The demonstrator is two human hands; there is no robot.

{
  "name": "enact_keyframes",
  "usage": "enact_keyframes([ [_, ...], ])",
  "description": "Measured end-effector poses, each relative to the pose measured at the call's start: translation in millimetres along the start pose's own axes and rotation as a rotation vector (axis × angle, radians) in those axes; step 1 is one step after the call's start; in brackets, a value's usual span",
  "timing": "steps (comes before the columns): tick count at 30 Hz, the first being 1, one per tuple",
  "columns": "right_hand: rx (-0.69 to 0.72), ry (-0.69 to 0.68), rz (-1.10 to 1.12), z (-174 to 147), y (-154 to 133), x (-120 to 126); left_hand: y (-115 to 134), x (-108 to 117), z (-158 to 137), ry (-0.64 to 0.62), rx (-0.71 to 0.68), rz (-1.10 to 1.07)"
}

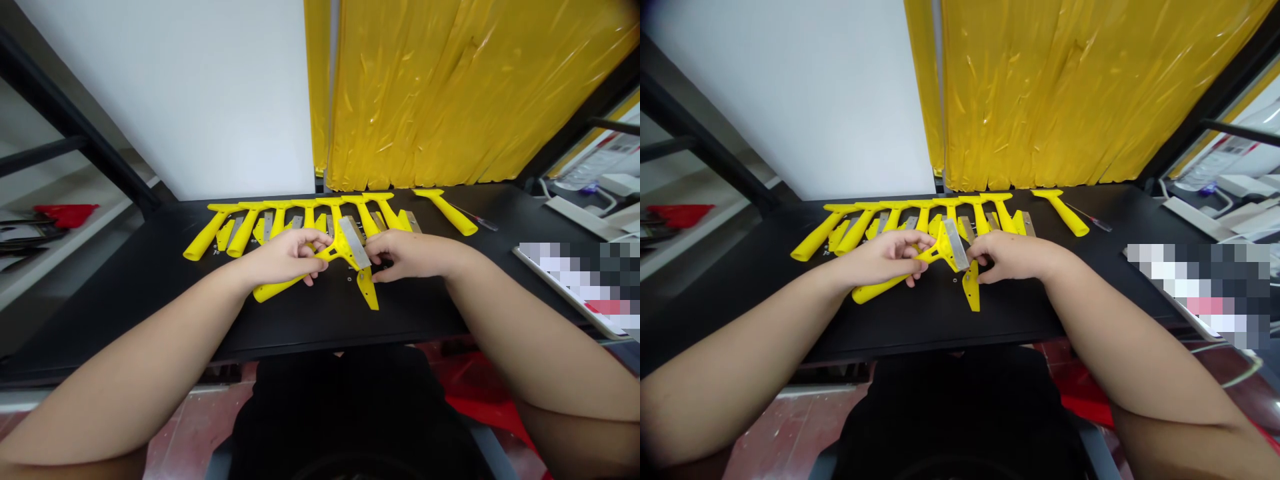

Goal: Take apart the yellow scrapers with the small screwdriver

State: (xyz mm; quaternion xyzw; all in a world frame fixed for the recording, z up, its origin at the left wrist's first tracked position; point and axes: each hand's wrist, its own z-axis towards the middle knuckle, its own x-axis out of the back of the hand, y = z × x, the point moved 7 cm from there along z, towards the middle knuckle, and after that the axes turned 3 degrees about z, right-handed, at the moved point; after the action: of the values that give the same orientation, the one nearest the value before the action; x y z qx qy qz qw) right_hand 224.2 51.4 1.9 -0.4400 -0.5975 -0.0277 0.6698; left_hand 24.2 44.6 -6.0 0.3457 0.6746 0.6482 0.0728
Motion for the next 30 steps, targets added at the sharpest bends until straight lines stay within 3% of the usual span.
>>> enact_keyframes([
  [11, -0.025, -0.002, -0.045, 1.1, -1.6, 1.6, 0.0, -1.2, 1.4, -0.004, 0.009, 0.004],
  [18, -0.134, -0.016, -0.087, 0.4, -0.3, 1.4, 0.0, -1.5, 0.6, -0.011, 0.026, 0.002],
  [30, -0.111, 0.060, -0.118, 1.4, -1.9, 4.6, 1.2, -1.6, 0.4, -0.020, 0.002, -0.009],
])
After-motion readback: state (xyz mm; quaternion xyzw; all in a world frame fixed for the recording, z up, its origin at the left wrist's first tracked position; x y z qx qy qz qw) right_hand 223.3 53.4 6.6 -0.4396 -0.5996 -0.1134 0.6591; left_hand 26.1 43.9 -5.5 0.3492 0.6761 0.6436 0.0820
